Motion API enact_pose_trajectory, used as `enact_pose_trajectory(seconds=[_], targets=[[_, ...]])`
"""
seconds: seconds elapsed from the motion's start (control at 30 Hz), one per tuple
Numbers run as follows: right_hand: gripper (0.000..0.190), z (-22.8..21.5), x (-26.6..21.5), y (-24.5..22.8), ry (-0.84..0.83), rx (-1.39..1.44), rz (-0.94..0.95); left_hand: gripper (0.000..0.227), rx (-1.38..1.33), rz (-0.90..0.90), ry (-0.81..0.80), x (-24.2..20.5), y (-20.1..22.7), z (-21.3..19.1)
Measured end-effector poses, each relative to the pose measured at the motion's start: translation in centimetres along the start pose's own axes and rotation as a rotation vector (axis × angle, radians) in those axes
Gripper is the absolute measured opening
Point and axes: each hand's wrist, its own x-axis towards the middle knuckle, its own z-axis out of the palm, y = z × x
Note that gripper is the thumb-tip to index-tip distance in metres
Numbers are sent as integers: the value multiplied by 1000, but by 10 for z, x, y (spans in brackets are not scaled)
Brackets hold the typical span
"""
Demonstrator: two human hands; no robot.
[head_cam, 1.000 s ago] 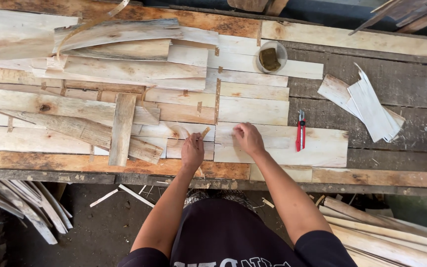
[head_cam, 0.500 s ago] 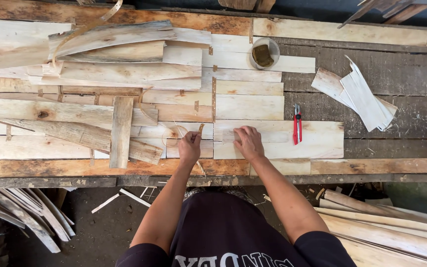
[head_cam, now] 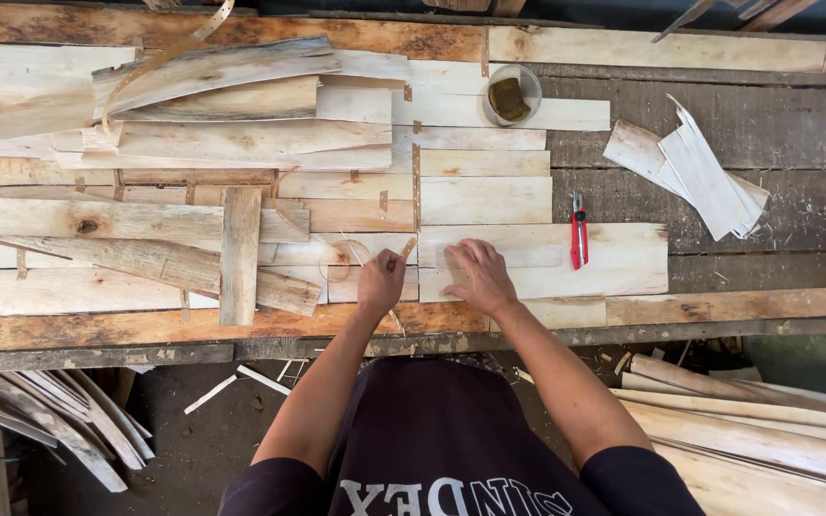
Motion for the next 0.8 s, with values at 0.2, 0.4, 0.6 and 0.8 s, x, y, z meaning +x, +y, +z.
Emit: enact_pose_trajectory(seconds=[0.2,0.4,0.6,0.8], targets=[[85,30,-11,20,-86,-100,-7,23,-3,16,-34,-14,-15,13],[78,41,-10,28,-52,-75,-19,22,-4,-58,-90,-21,-3,17],[71,44,-11,29,-30,-51,-25,23,27,-91,-44,-24,0,25],[74,46,-8,34,-48,-70,-44,21,-3,-79,-16,-26,3,25]])
